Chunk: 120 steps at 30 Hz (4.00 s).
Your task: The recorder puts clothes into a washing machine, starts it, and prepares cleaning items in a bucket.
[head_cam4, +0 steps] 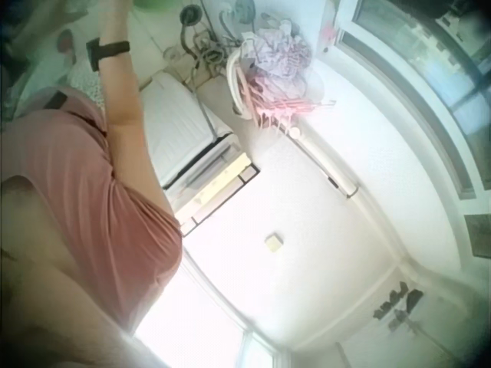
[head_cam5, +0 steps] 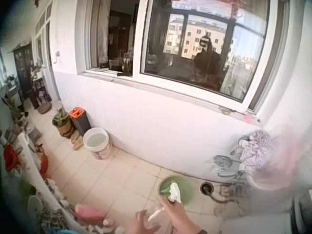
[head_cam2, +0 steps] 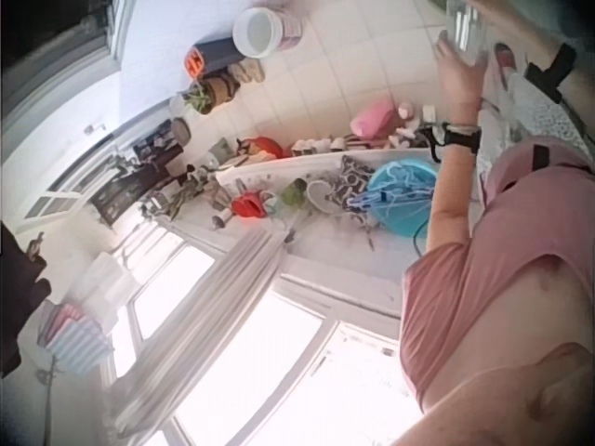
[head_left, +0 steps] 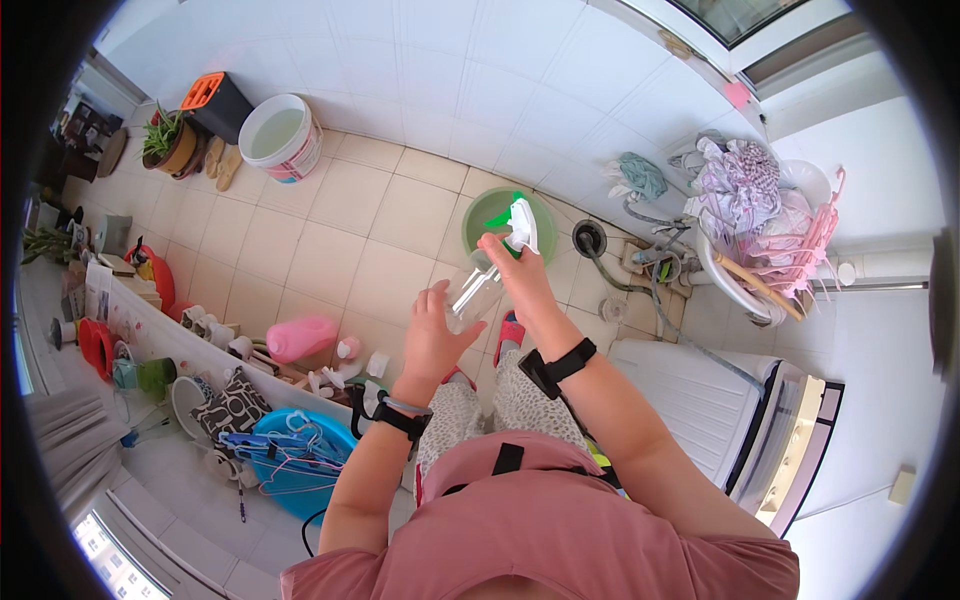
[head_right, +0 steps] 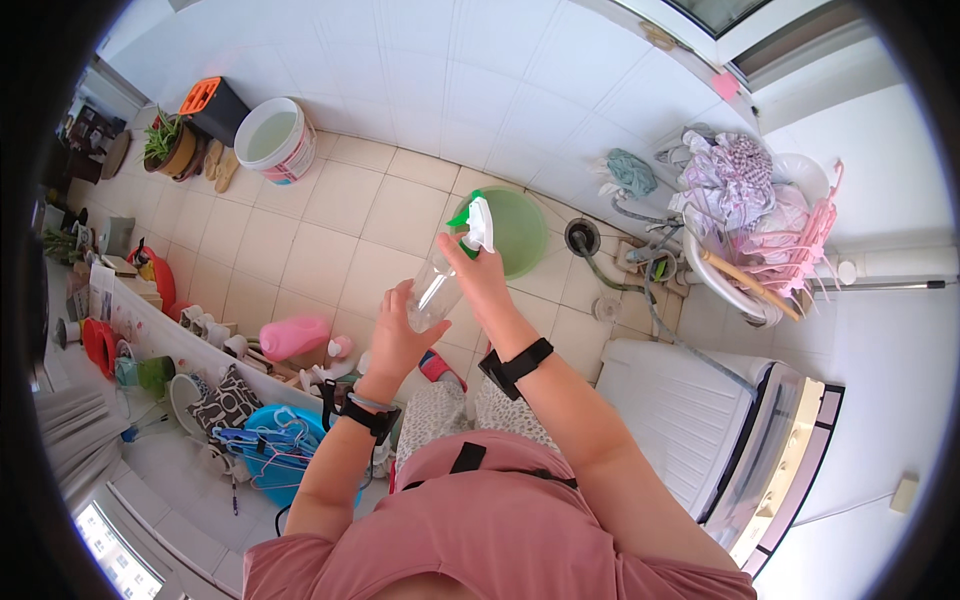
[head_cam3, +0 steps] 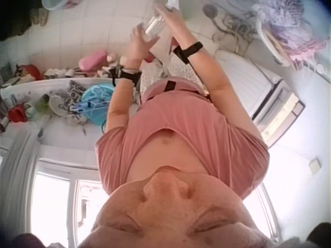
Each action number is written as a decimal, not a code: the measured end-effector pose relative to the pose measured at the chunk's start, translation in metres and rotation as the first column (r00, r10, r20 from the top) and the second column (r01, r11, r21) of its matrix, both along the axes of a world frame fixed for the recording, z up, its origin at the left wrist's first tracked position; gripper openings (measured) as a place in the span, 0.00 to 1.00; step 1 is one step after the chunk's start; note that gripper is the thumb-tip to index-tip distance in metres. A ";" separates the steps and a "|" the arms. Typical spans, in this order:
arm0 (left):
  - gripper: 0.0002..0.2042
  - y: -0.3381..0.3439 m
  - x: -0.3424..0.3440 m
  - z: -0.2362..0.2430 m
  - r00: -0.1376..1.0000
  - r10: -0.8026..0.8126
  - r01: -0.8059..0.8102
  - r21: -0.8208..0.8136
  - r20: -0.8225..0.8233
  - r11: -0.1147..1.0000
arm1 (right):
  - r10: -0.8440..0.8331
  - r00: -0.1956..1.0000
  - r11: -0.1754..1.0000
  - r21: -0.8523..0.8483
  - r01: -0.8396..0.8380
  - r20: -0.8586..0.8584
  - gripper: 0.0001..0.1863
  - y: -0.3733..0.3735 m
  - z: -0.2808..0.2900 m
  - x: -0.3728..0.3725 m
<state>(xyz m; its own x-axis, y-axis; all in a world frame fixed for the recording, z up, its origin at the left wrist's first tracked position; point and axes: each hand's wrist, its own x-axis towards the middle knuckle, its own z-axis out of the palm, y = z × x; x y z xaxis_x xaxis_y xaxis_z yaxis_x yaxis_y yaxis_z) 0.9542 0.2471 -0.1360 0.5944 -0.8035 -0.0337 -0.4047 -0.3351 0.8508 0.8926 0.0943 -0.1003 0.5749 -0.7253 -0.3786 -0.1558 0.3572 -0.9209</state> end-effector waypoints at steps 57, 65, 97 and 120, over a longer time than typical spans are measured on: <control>0.40 -0.214 -0.153 0.017 0.005 -0.353 0.407 -0.321 -0.936 0.856 | -0.182 0.794 0.975 0.213 0.067 0.581 0.19 -0.237 0.049 -0.236; 0.38 -0.235 -0.138 -0.050 0.794 -0.367 0.412 -0.013 -0.484 0.911 | -0.293 0.859 0.912 -0.147 0.383 0.421 0.20 -0.255 0.047 -0.230; 0.30 -0.477 -0.174 -0.229 0.618 0.000 0.611 0.481 -0.786 0.629 | -0.838 0.495 0.434 -0.270 0.860 0.230 0.11 -0.264 0.000 -0.311; 0.26 -0.517 -0.214 -0.194 -0.057 0.312 0.438 0.257 -0.948 0.861 | -0.813 0.545 0.486 -0.278 0.828 0.203 0.17 -0.268 -0.013 -0.310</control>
